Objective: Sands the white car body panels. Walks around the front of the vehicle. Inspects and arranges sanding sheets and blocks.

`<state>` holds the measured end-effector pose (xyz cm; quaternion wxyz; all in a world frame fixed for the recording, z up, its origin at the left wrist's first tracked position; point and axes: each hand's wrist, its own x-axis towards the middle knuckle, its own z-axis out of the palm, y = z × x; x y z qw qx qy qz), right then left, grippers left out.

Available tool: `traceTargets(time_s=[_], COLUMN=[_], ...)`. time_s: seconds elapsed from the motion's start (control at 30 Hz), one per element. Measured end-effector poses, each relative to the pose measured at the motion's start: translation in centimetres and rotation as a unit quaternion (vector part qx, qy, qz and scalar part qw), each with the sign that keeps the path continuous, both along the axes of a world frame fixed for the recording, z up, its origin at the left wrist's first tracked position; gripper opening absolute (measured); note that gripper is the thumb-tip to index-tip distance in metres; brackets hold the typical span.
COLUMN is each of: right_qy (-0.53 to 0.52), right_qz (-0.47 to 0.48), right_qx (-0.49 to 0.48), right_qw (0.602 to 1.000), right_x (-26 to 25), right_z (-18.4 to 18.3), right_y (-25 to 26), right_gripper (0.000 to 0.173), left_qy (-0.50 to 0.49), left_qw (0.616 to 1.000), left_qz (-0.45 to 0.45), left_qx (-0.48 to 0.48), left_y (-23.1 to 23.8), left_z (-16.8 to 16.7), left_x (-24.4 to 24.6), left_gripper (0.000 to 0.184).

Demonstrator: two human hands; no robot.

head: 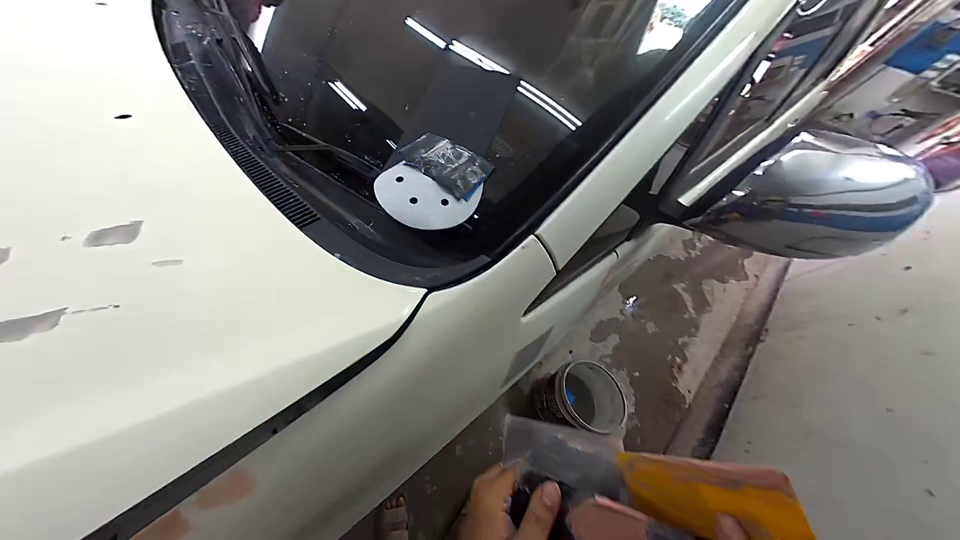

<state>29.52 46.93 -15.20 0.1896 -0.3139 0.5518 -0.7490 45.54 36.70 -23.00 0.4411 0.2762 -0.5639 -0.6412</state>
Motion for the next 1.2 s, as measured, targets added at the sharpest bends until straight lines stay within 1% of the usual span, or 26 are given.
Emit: traceTargets(time_s=[0.03, 0.1, 0.17, 0.23, 0.33, 0.4, 0.47, 0.5, 0.57, 0.7, 0.8, 0.87, 0.9, 0.97, 1.03, 1.1, 1.17, 1.2], right_qy=[0.001, 0.047, 0.137, 0.216, 0.305, 0.366, 0.4, 0.408, 0.404, 0.366, 0.357, 0.346, 0.354, 0.376, 0.37, 0.366, 0.387, 0.413], right_qz=[0.025, 0.048, 0.07, 0.097, 0.143, 0.184, 0.204, 0.196, 0.167, 0.197, 0.149, 0.192, 0.212, 0.197, 0.133, 0.081, 0.073, 0.09], right_qx=[-0.005, -0.011, -0.013, 0.014, 0.081, 0.124, 0.157, 0.164, 0.162, 0.176, 0.183, 0.198, 0.212, 0.237, 0.241, 0.217, 0.179, 0.168], right_qw=[1.0, 0.998, 0.988, 0.971, 0.938, 0.904, 0.88, 0.876, 0.885, 0.892, 0.904, 0.897, 0.886, 0.874, 0.887, 0.901, 0.901, 0.891], right_x=[0.9, 2.0, 2.5, 2.9, 2.9, 1.8, 0.9, 0.6, 0.3, 0.3, 1.4, 2.0, 2.1, 1.9, 1.5, 0.9, 0.3, 0.0], right_z=[0.2, 0.5, 1.0, 1.7, 2.1, 2.6, 3.4, 3.9, 4.3, 4.0, 3.7, 3.1, 2.8, 2.2, 1.7, 1.5, 1.5, 1.7], right_y=[-0.5, -1.1, -1.5, -1.5, -0.3, 0.8, 1.6, 2.0, 2.8, 4.2, 4.9, 4.9, 4.8, 4.2, 3.2, 1.2, -1.7, -3.4], right_gripper=[0.033, 0.034, 0.03, 0.027, 0.021, 0.022, 0.024, 0.025, 0.025, 0.025, 0.024, 0.022, 0.021, 0.024, 0.028, 0.029, 0.031, 0.033], left_qy=[-0.009, -0.014, -0.005, 0.007, 0.001, -0.004, 0.007, 0.019, 0.049, 0.085, 0.099, 0.105, 0.111, 0.117, 0.108, 0.101, 0.101, 0.108], left_qw=[1.0, 0.998, 0.995, 0.993, 0.99, 0.987, 0.985, 0.986, 0.989, 0.993, 0.993, 0.994, 0.993, 0.992, 0.993, 0.993, 0.991, 0.99], left_qz=[0.01, 0.035, 0.056, 0.065, 0.067, 0.052, 0.032, 0.025, 0.015, -0.003, -0.012, -0.009, -0.006, 0.007, 0.026, 0.037, 0.046, 0.051], left_qx=[-0.02, -0.057, -0.087, -0.102, -0.127, -0.155, -0.167, -0.162, -0.139, -0.087, -0.056, -0.043, -0.038, -0.039, -0.046, -0.056, -0.068, -0.075], left_y=[-0.5, -1.3, -1.7, -1.9, -2.0, -2.1, -1.8, -1.7, -1.6, -1.2, -0.9, -0.8, -0.9, -1.2, -1.6, -2.2, -2.8, -3.1], left_z=[0.5, 0.6, 0.4, 0.4, 0.5, 0.6, 0.5, 0.6, 0.7, 1.0, 1.2, 1.2, 1.3, 1.5, 1.9, 2.3, 2.3, 2.2], left_x=[0.5, 1.3, 2.0, 2.5, 3.3, 3.8, 4.1, 4.1, 4.1, 4.3, 4.4, 4.7, 4.8, 5.4, 6.4, 7.3, 7.9, 8.0], left_gripper=[0.029, 0.034, 0.035, 0.035, 0.037, 0.038, 0.037, 0.036, 0.033, 0.032, 0.033, 0.033, 0.032, 0.029, 0.026, 0.023, 0.022, 0.022])
